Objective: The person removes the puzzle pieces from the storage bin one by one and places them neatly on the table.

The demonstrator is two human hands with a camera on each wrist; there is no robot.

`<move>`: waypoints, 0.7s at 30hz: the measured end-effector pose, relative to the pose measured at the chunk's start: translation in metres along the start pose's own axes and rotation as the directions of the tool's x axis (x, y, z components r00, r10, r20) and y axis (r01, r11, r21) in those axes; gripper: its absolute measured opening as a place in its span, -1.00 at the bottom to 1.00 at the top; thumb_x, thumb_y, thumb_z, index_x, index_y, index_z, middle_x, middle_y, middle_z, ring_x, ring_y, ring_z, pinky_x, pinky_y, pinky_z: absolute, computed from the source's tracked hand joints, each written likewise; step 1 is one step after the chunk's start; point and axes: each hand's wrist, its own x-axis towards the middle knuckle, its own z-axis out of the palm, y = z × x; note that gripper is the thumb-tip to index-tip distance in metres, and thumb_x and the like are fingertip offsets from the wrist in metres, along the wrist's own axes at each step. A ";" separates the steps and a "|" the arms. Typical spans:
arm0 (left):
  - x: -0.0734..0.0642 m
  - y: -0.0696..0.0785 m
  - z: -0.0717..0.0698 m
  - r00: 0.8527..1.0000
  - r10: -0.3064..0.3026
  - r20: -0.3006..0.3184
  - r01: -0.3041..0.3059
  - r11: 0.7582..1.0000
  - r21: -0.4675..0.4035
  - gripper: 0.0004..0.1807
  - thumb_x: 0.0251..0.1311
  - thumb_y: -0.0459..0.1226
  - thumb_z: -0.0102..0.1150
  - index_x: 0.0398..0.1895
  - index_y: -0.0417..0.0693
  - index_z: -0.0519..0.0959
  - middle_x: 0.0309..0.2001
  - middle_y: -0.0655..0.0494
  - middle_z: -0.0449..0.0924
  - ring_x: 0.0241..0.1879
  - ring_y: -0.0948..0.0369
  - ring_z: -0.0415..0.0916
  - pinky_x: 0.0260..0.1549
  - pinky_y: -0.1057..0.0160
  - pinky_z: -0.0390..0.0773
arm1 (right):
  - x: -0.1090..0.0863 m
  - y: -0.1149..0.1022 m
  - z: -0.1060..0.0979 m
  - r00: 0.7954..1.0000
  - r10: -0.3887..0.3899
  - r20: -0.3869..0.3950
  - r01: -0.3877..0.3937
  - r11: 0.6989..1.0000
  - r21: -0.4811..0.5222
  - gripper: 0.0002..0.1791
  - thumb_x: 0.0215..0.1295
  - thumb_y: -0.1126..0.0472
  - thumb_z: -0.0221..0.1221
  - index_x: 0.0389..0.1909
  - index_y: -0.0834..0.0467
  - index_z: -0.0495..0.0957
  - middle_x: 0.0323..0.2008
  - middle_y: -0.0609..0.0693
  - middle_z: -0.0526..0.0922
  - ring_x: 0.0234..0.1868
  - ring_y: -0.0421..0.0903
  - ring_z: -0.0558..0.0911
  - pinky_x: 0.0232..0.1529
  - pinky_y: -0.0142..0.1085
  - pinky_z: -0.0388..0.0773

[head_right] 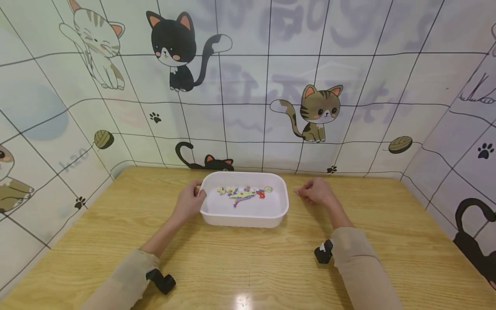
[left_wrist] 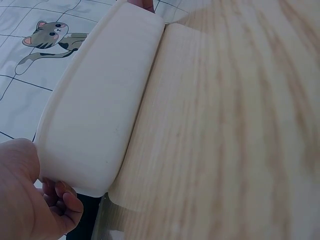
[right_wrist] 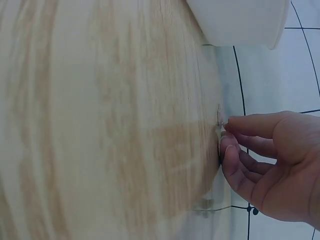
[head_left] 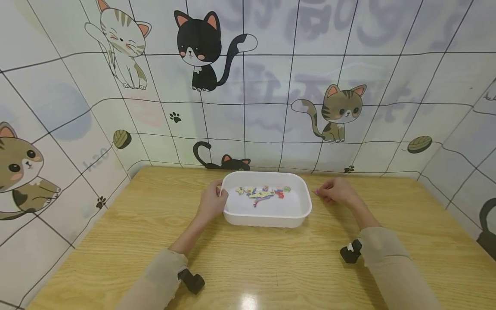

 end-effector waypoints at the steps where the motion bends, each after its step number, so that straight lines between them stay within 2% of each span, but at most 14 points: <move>1: 0.000 0.000 0.000 1.000 0.001 0.001 -0.001 1.000 -0.002 -0.56 0.28 -0.42 0.03 0.22 -0.39 0.49 -0.47 0.04 0.35 -0.49 0.17 0.29 -0.53 0.27 0.32 | 0.000 0.000 0.000 1.000 -0.003 -0.001 0.003 1.000 0.003 -0.72 0.39 0.20 0.23 -0.20 0.42 0.62 -0.40 0.13 0.65 -0.43 -0.09 0.62 -0.37 -0.26 0.62; 8: 0.000 0.000 0.000 1.000 0.008 -0.005 -0.008 1.000 -0.002 -0.57 0.28 -0.41 0.03 0.20 -0.39 0.51 -0.49 0.05 0.33 -0.51 0.17 0.27 -0.53 0.26 0.31 | -0.004 0.002 -0.003 1.000 -0.007 -0.012 0.008 1.000 0.020 -0.68 0.41 0.28 0.11 -0.05 0.50 0.55 -0.32 0.23 0.66 -0.38 -0.07 0.65 -0.34 -0.25 0.64; 14: 0.000 0.000 0.001 1.000 -0.007 -0.001 0.007 1.000 0.006 -0.56 0.28 -0.39 0.01 0.21 -0.38 0.50 -0.49 0.06 0.34 -0.51 0.19 0.27 -0.54 0.27 0.31 | -0.009 -0.005 -0.009 0.997 -0.065 -0.048 0.069 0.995 0.073 -0.59 0.48 0.24 0.07 0.07 0.56 0.48 -0.30 0.29 0.66 -0.43 -0.08 0.65 -0.36 -0.23 0.64; 17: 0.000 0.001 0.001 1.000 -0.017 0.001 0.017 1.000 0.013 -0.55 0.28 -0.38 0.00 0.22 -0.37 0.50 -0.49 0.06 0.35 -0.51 0.19 0.28 -0.54 0.27 0.32 | -0.010 -0.012 -0.012 0.991 -0.108 -0.075 0.116 0.988 0.102 -0.59 0.49 0.24 0.07 0.07 0.56 0.47 -0.19 0.38 0.64 -0.36 0.01 0.68 -0.30 -0.19 0.67; 21: 0.001 0.000 0.001 1.000 -0.022 0.007 0.021 1.000 0.015 -0.54 0.29 -0.38 -0.01 0.24 -0.37 0.48 -0.48 0.05 0.36 -0.51 0.18 0.28 -0.53 0.26 0.32 | -0.011 -0.021 -0.011 0.977 -0.175 -0.120 0.186 0.979 0.081 -0.60 0.49 0.22 0.10 0.08 0.52 0.49 -0.07 0.44 0.62 -0.22 0.18 0.69 -0.22 -0.11 0.68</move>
